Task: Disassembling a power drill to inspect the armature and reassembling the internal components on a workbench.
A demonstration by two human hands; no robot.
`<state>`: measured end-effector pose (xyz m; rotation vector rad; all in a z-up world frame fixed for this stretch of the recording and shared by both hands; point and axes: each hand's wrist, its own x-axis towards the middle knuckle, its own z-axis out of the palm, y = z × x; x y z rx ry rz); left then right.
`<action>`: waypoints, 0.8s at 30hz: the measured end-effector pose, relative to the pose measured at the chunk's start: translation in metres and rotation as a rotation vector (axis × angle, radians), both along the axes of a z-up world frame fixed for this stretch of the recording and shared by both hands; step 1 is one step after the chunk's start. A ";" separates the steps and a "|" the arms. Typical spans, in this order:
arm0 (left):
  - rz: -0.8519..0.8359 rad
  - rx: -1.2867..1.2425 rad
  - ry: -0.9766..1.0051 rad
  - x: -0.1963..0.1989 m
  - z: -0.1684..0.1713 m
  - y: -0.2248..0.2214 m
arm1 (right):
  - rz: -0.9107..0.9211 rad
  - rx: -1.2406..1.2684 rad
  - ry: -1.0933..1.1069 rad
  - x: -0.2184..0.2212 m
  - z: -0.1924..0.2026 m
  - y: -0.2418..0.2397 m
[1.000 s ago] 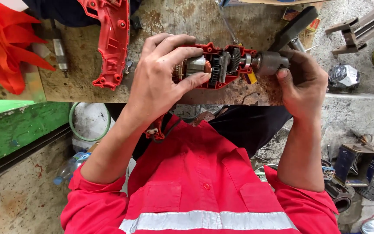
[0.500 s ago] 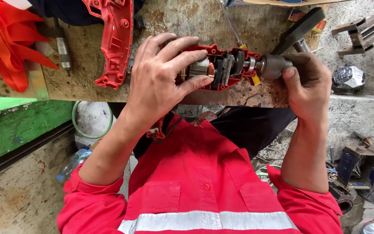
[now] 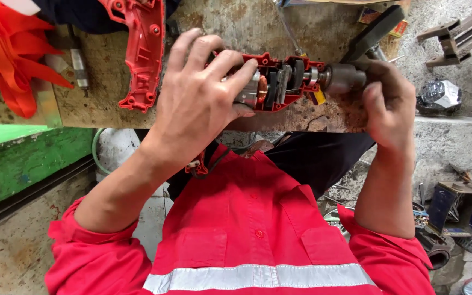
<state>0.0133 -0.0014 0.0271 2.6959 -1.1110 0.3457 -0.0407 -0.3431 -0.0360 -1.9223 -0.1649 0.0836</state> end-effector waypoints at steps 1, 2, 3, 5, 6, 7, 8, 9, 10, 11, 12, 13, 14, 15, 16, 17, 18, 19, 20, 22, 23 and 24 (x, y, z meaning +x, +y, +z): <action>0.006 0.008 0.019 0.001 0.000 -0.001 | -0.065 -0.058 0.011 0.000 -0.005 -0.003; 0.013 0.017 0.039 0.002 0.001 -0.002 | -0.130 -0.115 0.023 0.000 -0.009 -0.006; 0.008 0.015 0.039 0.003 0.002 -0.002 | -0.136 -0.116 0.022 0.000 -0.006 -0.004; 0.018 0.059 0.005 0.003 0.003 -0.004 | -0.116 -0.038 0.055 0.000 0.001 0.000; 0.015 0.058 0.007 0.003 0.005 -0.005 | -0.119 -0.039 0.058 0.000 -0.002 -0.002; 0.028 0.079 0.008 0.003 0.006 -0.006 | -0.085 -0.049 -0.013 0.000 -0.004 -0.003; 0.040 0.101 0.006 0.004 0.008 -0.007 | -0.052 -0.057 -0.088 0.002 -0.006 -0.005; 0.036 0.101 0.004 0.004 0.008 -0.007 | -0.056 -0.058 -0.089 0.002 -0.007 -0.005; 0.043 0.133 0.007 0.003 0.008 -0.008 | -0.048 -0.014 -0.100 0.002 -0.008 -0.006; 0.050 0.166 0.010 0.003 0.008 -0.008 | -0.041 0.029 -0.111 0.002 -0.010 -0.007; 0.047 0.166 0.008 0.003 0.008 -0.008 | -0.043 0.029 -0.112 0.001 -0.012 -0.009; 0.052 0.170 0.007 0.004 0.008 -0.008 | -0.054 0.066 -0.098 0.000 -0.015 -0.011; 0.055 0.174 0.008 0.003 0.009 -0.008 | -0.065 0.102 -0.081 -0.001 -0.018 -0.013; 0.052 0.174 0.009 0.004 0.009 -0.009 | -0.068 0.102 -0.081 0.000 -0.014 -0.012; 0.054 0.158 0.021 0.004 0.010 -0.009 | -0.038 0.160 -0.059 0.001 -0.011 -0.011; 0.056 0.142 0.034 0.004 0.010 -0.009 | -0.009 0.218 -0.037 0.002 -0.007 -0.010; 0.055 0.143 0.034 0.004 0.011 -0.009 | -0.010 0.218 -0.036 0.003 -0.004 -0.007; 0.055 0.142 0.032 0.004 0.011 -0.009 | 0.017 0.178 -0.058 0.005 -0.001 -0.003; 0.057 0.142 0.029 0.004 0.012 -0.010 | 0.045 0.137 -0.080 0.007 0.002 0.000; 0.051 0.139 0.035 0.004 0.013 -0.010 | -0.026 0.020 -0.116 0.007 -0.001 0.002; 0.047 0.136 0.042 0.003 0.013 -0.010 | -0.096 -0.098 -0.152 0.007 -0.002 0.003; 0.046 0.135 0.041 0.003 0.014 -0.011 | -0.097 -0.098 -0.152 0.006 0.001 0.005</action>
